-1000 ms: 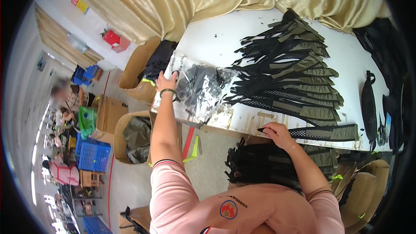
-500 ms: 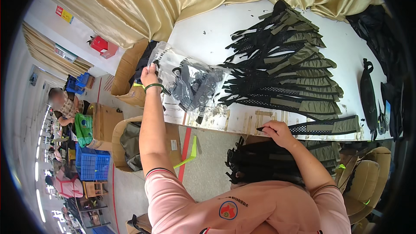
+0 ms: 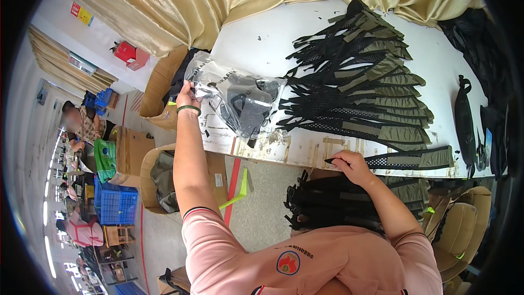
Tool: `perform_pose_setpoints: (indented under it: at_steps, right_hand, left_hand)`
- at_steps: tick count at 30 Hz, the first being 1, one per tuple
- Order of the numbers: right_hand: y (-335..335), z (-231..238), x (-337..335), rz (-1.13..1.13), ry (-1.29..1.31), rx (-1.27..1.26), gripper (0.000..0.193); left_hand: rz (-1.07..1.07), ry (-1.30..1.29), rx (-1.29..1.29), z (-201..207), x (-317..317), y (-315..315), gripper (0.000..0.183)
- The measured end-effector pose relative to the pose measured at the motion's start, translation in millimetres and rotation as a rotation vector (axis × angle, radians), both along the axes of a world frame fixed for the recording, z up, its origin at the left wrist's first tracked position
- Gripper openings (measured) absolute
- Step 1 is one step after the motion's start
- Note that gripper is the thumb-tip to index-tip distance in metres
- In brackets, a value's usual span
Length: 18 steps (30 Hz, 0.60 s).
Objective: Attach plastic buckle clips to mesh straps in a factory assembly line.
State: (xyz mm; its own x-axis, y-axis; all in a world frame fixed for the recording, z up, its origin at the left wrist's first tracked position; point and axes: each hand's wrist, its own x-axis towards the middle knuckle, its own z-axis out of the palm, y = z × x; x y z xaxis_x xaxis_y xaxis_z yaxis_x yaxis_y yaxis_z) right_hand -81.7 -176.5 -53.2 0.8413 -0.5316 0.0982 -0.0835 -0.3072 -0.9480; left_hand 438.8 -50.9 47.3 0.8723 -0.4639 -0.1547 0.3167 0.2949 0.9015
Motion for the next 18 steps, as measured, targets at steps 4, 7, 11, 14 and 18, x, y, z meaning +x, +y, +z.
perform_pose_setpoints:
  at_steps: [4, 7, 11, 14, 18]
  right_hand:
    - [1, 2, -1, -0.004, 0.011, 0.014, 0.012]
    - [5, 7, 5, 0.023, 0.012, 0.074, 0.012]
    - [1, 3, 1, 0.003, 0.022, -0.004, 0.012]
    - [-1, -1, -6, -0.026, 0.007, -0.035, 0.012]
    - [0, -4, 0, -0.007, -0.02, -0.094, 0.012]
  left_hand:
    - [-0.126, -0.003, 0.0, -8, 14, 4, 0.027]
    - [-0.044, -0.155, 0.179, -19, 39, 26, 0.026]
    - [0.741, -1.07, 0.73, -15, -20, -6, 0.045]
    - [0.43, -1.455, 0.338, 2, -132, -31, 0.025]
    - [-0.603, -1.332, 0.429, -50, -226, -19, 0.032]
